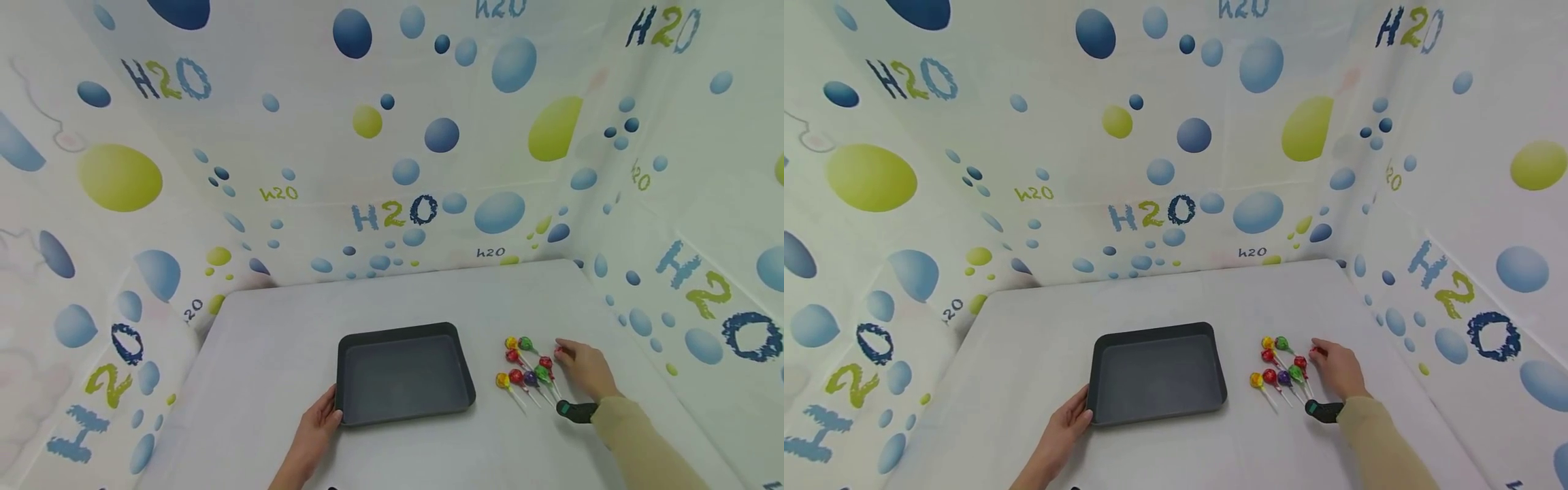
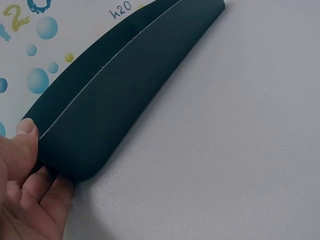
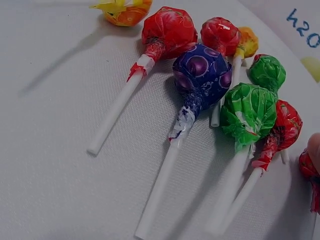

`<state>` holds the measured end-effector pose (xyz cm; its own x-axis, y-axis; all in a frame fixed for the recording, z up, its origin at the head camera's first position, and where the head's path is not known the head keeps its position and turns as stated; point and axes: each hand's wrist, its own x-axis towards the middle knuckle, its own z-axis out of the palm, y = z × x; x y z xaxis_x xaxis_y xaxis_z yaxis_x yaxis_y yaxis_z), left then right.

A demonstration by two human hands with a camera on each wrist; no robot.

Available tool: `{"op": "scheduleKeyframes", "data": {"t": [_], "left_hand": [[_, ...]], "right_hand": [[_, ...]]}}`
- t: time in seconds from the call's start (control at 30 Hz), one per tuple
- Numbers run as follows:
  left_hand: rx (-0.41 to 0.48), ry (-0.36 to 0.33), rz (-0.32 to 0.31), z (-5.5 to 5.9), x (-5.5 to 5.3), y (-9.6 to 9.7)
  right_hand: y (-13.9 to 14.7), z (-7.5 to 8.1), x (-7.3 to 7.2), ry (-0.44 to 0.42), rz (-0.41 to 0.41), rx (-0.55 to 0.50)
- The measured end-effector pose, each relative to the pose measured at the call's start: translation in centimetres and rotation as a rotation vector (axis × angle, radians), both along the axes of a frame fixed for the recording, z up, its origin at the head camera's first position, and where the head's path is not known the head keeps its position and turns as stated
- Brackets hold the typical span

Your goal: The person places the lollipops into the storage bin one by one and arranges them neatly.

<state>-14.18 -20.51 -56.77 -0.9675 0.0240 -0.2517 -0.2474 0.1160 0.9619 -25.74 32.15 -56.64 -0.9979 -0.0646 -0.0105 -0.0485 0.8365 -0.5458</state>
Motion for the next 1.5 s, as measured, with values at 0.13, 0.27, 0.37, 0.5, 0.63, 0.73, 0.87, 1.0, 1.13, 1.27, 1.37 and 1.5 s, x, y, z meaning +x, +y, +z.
{"op": "scheduleKeyframes", "data": {"t": [0.13, 0.27, 0.37, 0.5, 0.63, 0.73, 0.87, 1.0, 1.13, 1.27, 1.37, 1.5], "left_hand": [[0.002, 0.001, 0.002, 0.0, -0.1, 0.0], [0.015, -0.004, 0.011, 0.1, -0.1, 0.1], [0.022, -0.008, 0.014, 0.2, -0.1, 0.1], [0.018, -0.006, 0.015, 0.2, 0.0, 0.0], [0.023, 0.004, 0.018, 0.2, 0.2, 0.0], [0.033, 0.018, 0.013, 0.2, 0.4, 0.0], [0.041, 0.031, -0.004, 0.2, 0.5, -0.2], [0.057, 0.032, -0.014, 0.1, 0.6, -0.3], [0.054, 0.026, -0.022, 0.0, 0.6, -0.3], [0.049, 0.023, -0.028, 0.1, 0.5, -0.4], [0.056, 0.025, -0.034, 0.1, 0.6, -0.4], [0.076, 0.035, -0.038, 0.0, 0.7, -0.5]], "right_hand": [[0.0, 0.3, 0.1, -0.003, 0.006, 0.012], [0.0, 0.6, 0.2, -0.002, 0.008, 0.031], [0.0, 0.7, 0.3, -0.001, 0.006, 0.044], [-0.1, 0.7, 0.4, 0.002, 0.004, 0.058], [-0.1, 1.2, 0.4, 0.004, -0.017, 0.066], [-0.3, 1.6, 0.4, -0.013, -0.017, 0.06], [-0.5, 1.8, 0.6, -0.027, 0.011, 0.082], [-0.5, 1.7, 0.7, -0.012, -0.004, 0.107], [-0.5, 1.5, 0.9, -0.031, -0.036, 0.089], [-0.5, 1.7, 0.8, -0.049, -0.058, 0.076], [-0.4, 1.8, 0.6, -0.067, -0.064, 0.063], [0.0, 1.7, 0.4, -0.078, -0.057, 0.045]]}}
